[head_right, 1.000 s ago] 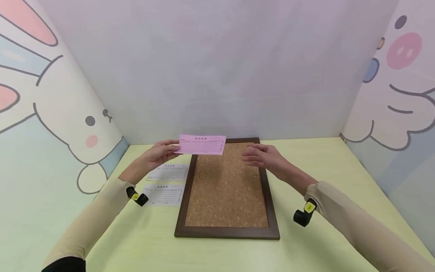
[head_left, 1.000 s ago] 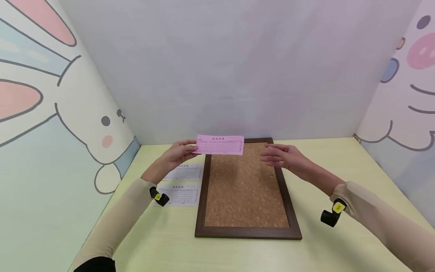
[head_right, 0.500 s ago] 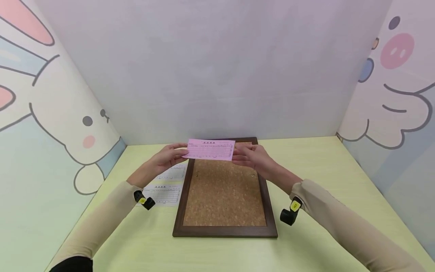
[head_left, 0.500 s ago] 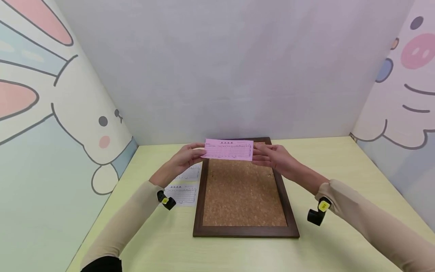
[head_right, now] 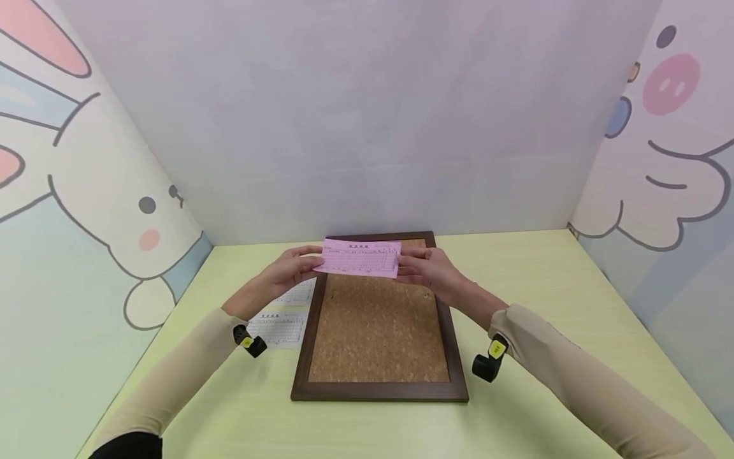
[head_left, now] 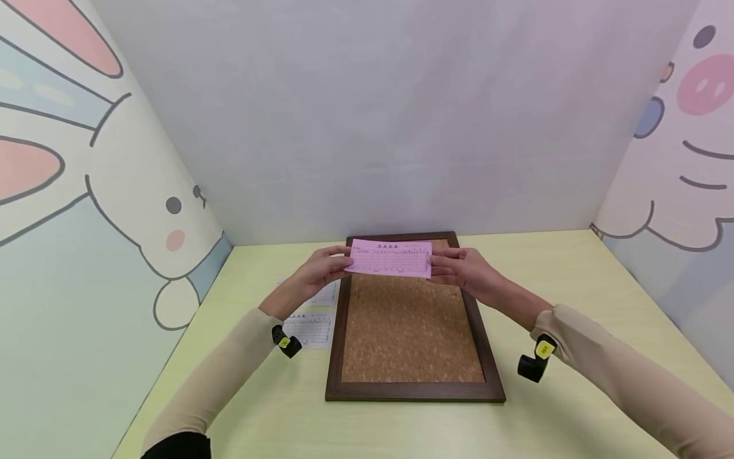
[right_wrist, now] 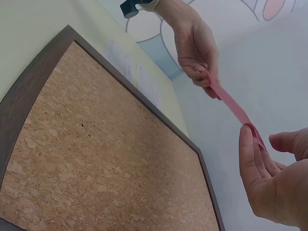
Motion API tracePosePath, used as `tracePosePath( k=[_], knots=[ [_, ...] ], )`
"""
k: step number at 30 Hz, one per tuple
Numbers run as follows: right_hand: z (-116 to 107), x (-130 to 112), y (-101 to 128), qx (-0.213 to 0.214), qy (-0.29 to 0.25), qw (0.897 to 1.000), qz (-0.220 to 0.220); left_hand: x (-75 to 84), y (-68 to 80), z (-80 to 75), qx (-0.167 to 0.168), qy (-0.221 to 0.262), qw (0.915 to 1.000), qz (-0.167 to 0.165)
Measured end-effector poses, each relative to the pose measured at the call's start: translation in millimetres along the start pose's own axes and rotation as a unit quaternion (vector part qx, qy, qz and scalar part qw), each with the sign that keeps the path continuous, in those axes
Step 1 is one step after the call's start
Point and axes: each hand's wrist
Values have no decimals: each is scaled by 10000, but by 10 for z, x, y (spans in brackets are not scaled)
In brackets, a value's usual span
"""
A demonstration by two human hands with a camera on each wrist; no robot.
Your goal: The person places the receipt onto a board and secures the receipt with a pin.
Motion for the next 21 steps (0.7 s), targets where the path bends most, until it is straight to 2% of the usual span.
tracePosePath(
  k=[5, 8, 15, 21],
  knots=[
    [-45, 94, -23, 27, 145, 9998, 115, -40, -16, 24, 165, -177, 9997, 49],
    [-76, 153, -34, -34, 40, 9999, 109, -59, -31, 46, 235, -238, 9994, 78],
    [-111, 272, -86, -65, -95, 9998, 136, -89, -56, 80, 218, -288, 9993, 128],
    [-92, 329, -97, -84, 11, 9998, 186, -170, -85, 81, 211, -272, 9993, 111]
  ],
)
Point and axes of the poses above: each hand's wrist, its own y-axis away from the middle knuckle, its own z-axis out of the palm, x = y × z, and after that the axes turned 15 degrees about y, right-handed
